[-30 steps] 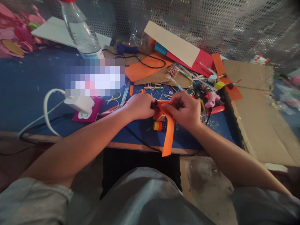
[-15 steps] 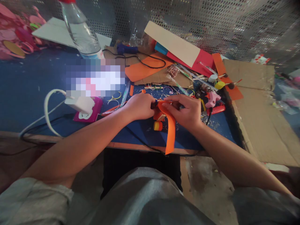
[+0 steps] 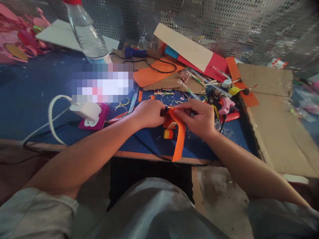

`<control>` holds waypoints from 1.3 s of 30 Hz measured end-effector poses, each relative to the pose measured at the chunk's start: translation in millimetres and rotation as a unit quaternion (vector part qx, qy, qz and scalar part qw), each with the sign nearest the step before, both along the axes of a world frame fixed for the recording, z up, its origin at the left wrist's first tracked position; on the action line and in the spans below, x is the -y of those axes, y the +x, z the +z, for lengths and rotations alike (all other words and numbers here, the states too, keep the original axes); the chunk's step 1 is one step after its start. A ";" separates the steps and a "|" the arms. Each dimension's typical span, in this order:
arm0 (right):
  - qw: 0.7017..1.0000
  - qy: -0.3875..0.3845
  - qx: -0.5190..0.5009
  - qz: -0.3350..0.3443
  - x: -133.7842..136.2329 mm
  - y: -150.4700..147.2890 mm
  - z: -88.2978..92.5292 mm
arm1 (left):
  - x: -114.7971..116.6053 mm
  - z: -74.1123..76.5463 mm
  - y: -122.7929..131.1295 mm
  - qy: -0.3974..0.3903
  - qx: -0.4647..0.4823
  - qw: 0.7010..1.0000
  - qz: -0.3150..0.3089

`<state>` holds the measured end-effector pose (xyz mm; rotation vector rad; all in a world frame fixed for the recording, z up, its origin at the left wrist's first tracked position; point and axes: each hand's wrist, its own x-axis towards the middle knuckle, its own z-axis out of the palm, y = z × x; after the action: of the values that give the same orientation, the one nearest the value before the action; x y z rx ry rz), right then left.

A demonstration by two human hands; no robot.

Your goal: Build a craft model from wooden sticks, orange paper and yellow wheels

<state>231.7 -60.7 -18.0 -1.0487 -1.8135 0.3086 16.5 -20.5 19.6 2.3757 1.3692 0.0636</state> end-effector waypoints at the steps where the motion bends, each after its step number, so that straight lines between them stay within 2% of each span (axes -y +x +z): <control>1: 1.000 -0.005 -0.006 0.002 0.2 0.8 0.9 | 0.3 0.5 -0.1 -0.001 -0.002 1.000 0.000; 6: 0.998 -0.029 -0.053 0.014 -1.0 8.6 6.2 | -2.1 0.9 -4.2 -0.012 0.015 1.000 0.001; 12: 0.988 -0.053 -0.140 0.032 -6.1 20.4 13.1 | -9.4 1.6 -13.7 -0.037 0.092 0.995 -0.007; 18: 0.975 -0.110 -0.189 0.029 -8.5 26.5 15.5 | -15.9 2.6 -21.3 -0.047 0.151 0.987 -0.028; 22: 0.969 -0.101 -0.225 0.033 -12.4 29.7 17.3 | -21.2 5.2 -28.6 -0.062 0.182 0.981 -0.022; 26: 0.968 -0.085 -0.235 0.020 -15.9 34.9 25.3 | -20.8 11.1 -31.6 -0.007 0.251 0.968 0.018; 32: 0.975 -0.094 -0.202 0.002 -10.6 37.4 47.0 | -13.6 19.1 -30.9 0.102 0.296 0.947 0.067; 35: 0.976 -0.086 -0.200 0.021 -1.2 34.3 58.3 | -5.7 26.3 -28.1 0.145 0.335 0.930 0.042; 39: 0.980 -0.090 -0.176 0.034 17.9 29.0 75.6 | 10.4 41.0 -20.5 0.174 0.340 0.922 -0.060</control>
<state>260.7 -78.6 57.6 -0.9834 -1.5235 0.6677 -4.0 -30.9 60.6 2.3414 0.9194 1.0686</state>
